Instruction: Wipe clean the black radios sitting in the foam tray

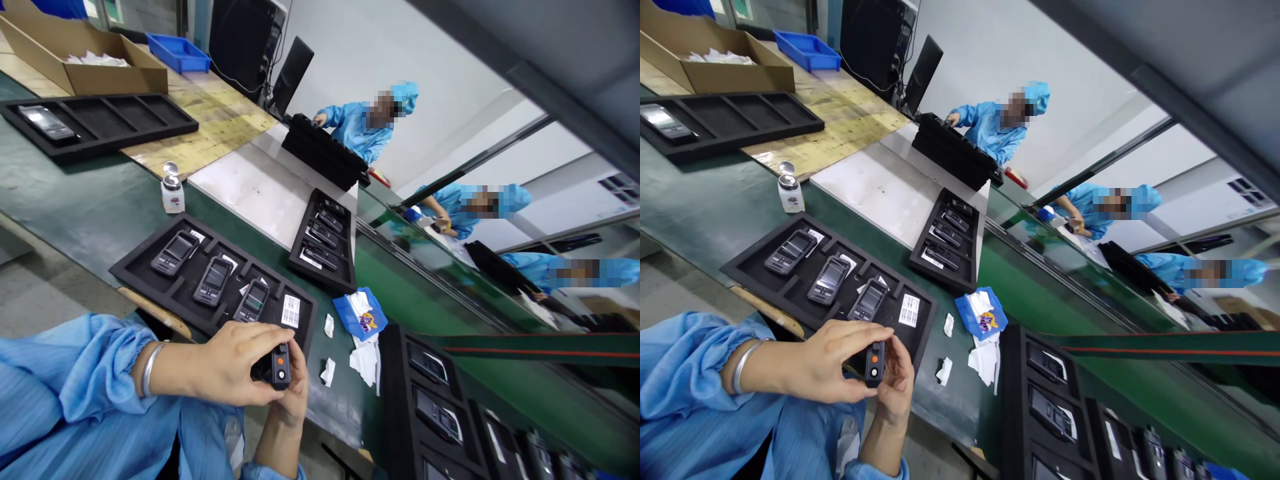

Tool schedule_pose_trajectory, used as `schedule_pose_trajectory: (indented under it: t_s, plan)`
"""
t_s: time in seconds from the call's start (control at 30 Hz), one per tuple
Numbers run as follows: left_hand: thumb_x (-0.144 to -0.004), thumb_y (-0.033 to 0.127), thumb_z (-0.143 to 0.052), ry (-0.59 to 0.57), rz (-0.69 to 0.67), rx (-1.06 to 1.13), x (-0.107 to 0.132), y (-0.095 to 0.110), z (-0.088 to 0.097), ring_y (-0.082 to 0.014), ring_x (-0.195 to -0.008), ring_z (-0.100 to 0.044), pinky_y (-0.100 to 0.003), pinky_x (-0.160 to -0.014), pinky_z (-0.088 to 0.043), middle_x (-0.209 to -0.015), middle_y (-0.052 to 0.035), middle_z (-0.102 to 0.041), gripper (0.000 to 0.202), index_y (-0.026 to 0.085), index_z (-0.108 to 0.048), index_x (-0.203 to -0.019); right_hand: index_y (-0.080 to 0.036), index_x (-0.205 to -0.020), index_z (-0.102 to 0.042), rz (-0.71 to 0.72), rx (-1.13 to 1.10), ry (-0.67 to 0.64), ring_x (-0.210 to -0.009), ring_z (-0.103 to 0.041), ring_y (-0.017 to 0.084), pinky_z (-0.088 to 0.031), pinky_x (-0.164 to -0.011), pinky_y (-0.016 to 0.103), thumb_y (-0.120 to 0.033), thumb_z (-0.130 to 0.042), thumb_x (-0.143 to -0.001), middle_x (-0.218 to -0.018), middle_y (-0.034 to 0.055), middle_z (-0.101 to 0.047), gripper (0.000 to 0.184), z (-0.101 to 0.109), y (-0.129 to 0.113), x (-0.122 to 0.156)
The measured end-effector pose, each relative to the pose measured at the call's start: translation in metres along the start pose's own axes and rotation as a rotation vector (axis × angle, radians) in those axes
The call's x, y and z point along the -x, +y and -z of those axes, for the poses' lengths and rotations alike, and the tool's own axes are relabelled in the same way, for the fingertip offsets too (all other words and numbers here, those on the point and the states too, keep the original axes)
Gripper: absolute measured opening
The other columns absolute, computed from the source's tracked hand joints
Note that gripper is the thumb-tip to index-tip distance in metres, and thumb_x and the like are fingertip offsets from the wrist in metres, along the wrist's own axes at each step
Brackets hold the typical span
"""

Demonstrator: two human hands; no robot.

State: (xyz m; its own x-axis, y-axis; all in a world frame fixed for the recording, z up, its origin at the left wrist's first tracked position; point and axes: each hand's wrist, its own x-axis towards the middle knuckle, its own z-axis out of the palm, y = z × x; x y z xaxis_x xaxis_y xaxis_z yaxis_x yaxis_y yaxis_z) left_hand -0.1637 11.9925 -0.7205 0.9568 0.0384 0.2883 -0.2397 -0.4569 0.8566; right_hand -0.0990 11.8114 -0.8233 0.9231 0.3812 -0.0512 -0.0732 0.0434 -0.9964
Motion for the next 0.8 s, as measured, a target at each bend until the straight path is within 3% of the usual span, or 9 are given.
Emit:
schedule_pose_trajectory:
  t_s: [0.1,0.2,0.27,0.37,0.47,0.63,0.8]
  plan:
    - [-0.066,0.032,-0.078,0.079,0.178,0.015,-0.015,-0.01,-0.006,-0.0279,-0.112,-0.065,-0.038,-0.1,-0.052,-0.127,-0.0072,-0.067,0.07,0.021,-0.058,-0.132,-0.036,-0.136,-0.051,0.099,0.092,0.011,-0.121,-0.056,0.033,-0.047,-0.099,0.059,-0.039,-0.065,-0.066,-0.135,0.0094,-0.056,0.072,-0.003,-0.008,-0.001]
    - [-0.068,0.035,-0.077,0.148,0.361,0.094,-0.04,-0.027,-0.016,-0.0256,-0.096,-0.07,-0.034,-0.088,-0.055,-0.109,-0.006,-0.074,0.059,0.019,-0.063,-0.123,-0.023,-0.143,-0.042,0.218,0.244,0.11,-0.123,-0.055,0.03,-0.046,-0.102,0.055,-0.036,-0.065,-0.079,-0.144,0.0152,-0.045,0.07,-0.008,-0.012,0.002]
    - [-0.069,0.039,-0.077,0.157,0.44,0.084,-0.058,-0.037,-0.024,-0.0259,-0.093,-0.07,-0.034,-0.083,-0.055,-0.102,-0.0063,-0.074,0.057,0.019,-0.062,-0.12,-0.02,-0.146,-0.039,0.361,0.523,0.196,-0.125,-0.052,0.03,-0.045,-0.103,0.052,-0.036,-0.064,-0.085,-0.147,0.0181,-0.04,0.068,-0.013,-0.011,0.004]
    - [-0.068,0.045,-0.078,0.123,0.541,-0.09,-0.079,-0.047,-0.036,-0.029,-0.104,-0.068,-0.035,-0.087,-0.052,-0.11,-0.0099,-0.072,0.074,0.019,-0.051,-0.132,-0.016,-0.15,-0.031,0.516,0.946,0.271,-0.134,-0.041,0.035,-0.043,-0.103,0.053,-0.042,-0.06,-0.09,-0.15,0.022,-0.033,0.072,-0.021,-0.005,0.004]
    - [-0.07,0.047,-0.076,0.071,0.598,-0.189,-0.094,-0.051,-0.048,-0.0319,-0.107,-0.067,-0.036,-0.087,-0.05,-0.112,-0.0146,-0.071,0.083,0.016,-0.042,-0.139,-0.013,-0.154,-0.024,0.51,1.121,0.321,-0.137,-0.033,0.04,-0.042,-0.101,0.056,-0.044,-0.053,-0.093,-0.152,0.0249,-0.028,0.074,-0.027,0.005,-0.006]
    - [-0.07,0.05,-0.075,0.036,0.589,-0.186,-0.111,-0.058,-0.058,-0.0348,-0.105,-0.068,-0.036,-0.082,-0.051,-0.111,-0.0203,-0.07,0.081,0.012,-0.045,-0.135,-0.007,-0.155,-0.016,0.479,1.13,0.366,-0.136,-0.033,0.039,-0.041,-0.1,0.054,-0.029,-0.043,-0.093,-0.15,0.0276,-0.029,0.071,-0.021,0.015,-0.036]
    - [-0.08,0.052,-0.065,0.029,0.583,-0.168,-0.124,-0.07,-0.057,-0.0335,-0.108,-0.067,-0.034,-0.083,-0.05,-0.11,-0.0214,-0.07,0.077,0.008,-0.04,-0.139,-0.008,-0.151,-0.027,0.382,1.064,0.295,-0.134,-0.036,0.037,-0.041,-0.103,0.052,-0.023,-0.049,-0.082,-0.149,0.0255,-0.032,0.075,-0.008,0.009,-0.065]
